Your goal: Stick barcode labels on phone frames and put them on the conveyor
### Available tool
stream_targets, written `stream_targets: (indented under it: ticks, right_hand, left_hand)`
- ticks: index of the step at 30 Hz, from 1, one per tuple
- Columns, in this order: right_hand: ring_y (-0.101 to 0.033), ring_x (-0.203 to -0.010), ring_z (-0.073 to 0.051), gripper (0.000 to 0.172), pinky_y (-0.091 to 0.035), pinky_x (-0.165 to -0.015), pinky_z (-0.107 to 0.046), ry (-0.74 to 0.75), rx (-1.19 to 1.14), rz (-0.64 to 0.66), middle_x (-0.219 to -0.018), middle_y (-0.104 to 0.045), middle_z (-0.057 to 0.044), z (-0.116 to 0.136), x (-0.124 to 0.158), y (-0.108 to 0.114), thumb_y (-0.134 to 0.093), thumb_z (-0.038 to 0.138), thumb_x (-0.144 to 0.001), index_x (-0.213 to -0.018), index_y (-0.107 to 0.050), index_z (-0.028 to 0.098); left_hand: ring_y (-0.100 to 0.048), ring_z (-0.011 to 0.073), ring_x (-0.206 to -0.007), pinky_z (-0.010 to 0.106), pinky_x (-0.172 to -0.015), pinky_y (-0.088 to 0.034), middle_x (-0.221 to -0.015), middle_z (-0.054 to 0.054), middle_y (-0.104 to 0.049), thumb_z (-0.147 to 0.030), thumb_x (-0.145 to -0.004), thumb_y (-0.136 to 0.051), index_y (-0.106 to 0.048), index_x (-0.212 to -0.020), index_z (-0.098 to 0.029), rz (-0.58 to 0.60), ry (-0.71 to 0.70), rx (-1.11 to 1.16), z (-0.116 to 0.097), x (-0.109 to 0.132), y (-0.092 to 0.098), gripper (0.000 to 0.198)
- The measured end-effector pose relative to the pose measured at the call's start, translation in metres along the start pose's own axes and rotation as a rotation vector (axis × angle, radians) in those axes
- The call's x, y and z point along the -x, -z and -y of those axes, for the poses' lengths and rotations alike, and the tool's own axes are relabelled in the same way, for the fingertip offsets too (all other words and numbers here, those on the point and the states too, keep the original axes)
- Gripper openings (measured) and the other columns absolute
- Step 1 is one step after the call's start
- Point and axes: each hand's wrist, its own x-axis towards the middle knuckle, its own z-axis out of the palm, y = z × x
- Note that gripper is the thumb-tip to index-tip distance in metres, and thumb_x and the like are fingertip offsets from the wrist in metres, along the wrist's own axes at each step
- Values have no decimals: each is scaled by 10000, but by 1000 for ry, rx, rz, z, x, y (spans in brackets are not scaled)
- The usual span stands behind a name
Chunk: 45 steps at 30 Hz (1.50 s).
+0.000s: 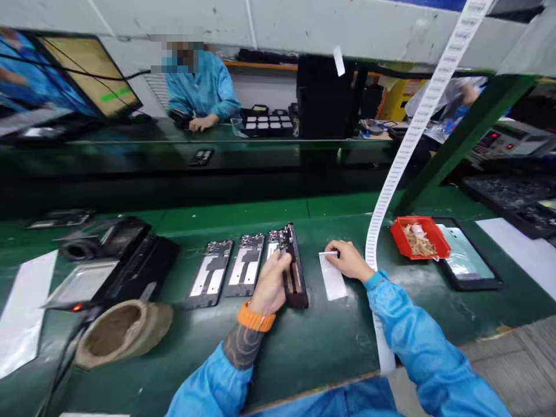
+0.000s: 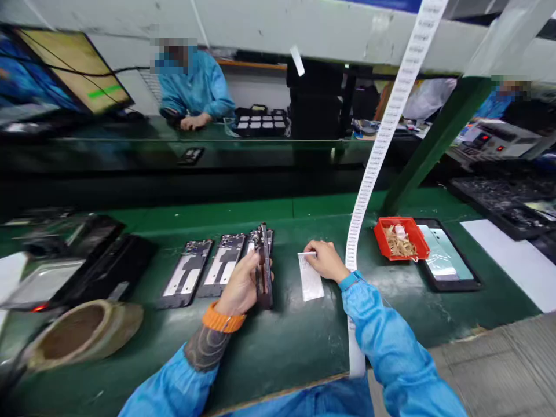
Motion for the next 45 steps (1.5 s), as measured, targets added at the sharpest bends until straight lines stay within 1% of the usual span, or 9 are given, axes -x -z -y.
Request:
stream_targets:
  ticks: [5,9,12,15,20,26,38,43,45]
  right_hand:
    - [-600,-744,-175,166,-435,-679,-282,-22,-262,17,-796,-662,-20,5,5,4,-545,313,-890,-851,-642,183]
    - [-607,-737,-178,231,-444,-644,-284,-115,-440,55,-839,-687,-30,9,9,1,-572,390,-887,-931,-669,185]
    - [-606,-698,-167,303,-449,-600,-273,-190,-619,59,-848,-678,-20,9,11,-1,-654,425,-833,-1035,-620,202]
    - [-584,-630,-145,309,-437,-571,-258,-202,-731,36,-743,-638,9,10,14,-1,-702,451,-804,-944,-574,207]
    - [-582,-641,-147,278,-432,-581,-264,-161,-619,-29,-733,-643,-6,19,16,-2,-665,457,-842,-900,-610,191]
    - [-627,-728,-168,304,-480,-628,-279,-85,-587,-30,-845,-682,-26,24,15,-9,-692,448,-826,-989,-614,203]
    - [-567,-592,-136,281,-401,-557,-255,23,-261,-197,-626,-646,-3,36,19,-7,-623,369,-883,-676,-649,181]
    - [-628,-775,-169,155,-467,-656,-272,128,-218,-154,-886,-693,-58,37,24,2,-612,321,-893,-938,-684,191]
    - [-619,-755,-165,126,-464,-651,-272,110,-231,-135,-852,-682,-49,36,26,3,-603,300,-897,-906,-669,193]
  left_hand:
    - [-560,354,-1246,516,-1052,-417,-1320,142,-626,-639,-715,-733,-577,-1317,-200,384,130,212,-2,2,9,761]
    - [-516,382,-1286,602,-1090,-329,-1463,197,-486,-694,-804,-589,-439,-1464,-192,527,217,258,5,3,9,843]
    - [-630,344,-1134,562,-1049,-407,-1367,194,-577,-610,-830,-620,-540,-1382,-161,514,227,170,9,5,10,716]
    - [-677,337,-1045,497,-968,-494,-1200,183,-678,-527,-804,-697,-602,-1314,-141,467,201,22,12,7,13,646]
    - [-715,339,-936,432,-817,-567,-1013,154,-734,-502,-756,-752,-635,-1269,-141,408,249,-47,17,9,17,638]
    - [-722,333,-911,402,-771,-576,-969,148,-740,-498,-732,-768,-620,-1287,-127,346,262,-50,17,6,16,683]
    - [-722,339,-917,406,-770,-588,-933,136,-749,-505,-688,-793,-602,-1303,-118,369,244,-152,1,17,10,751]
    - [-722,332,-925,411,-794,-584,-963,144,-747,-475,-740,-765,-592,-1321,-126,385,258,-135,10,10,21,700]
    - [-718,333,-943,422,-823,-576,-974,144,-746,-453,-754,-759,-598,-1317,-130,402,256,-118,15,8,26,669]
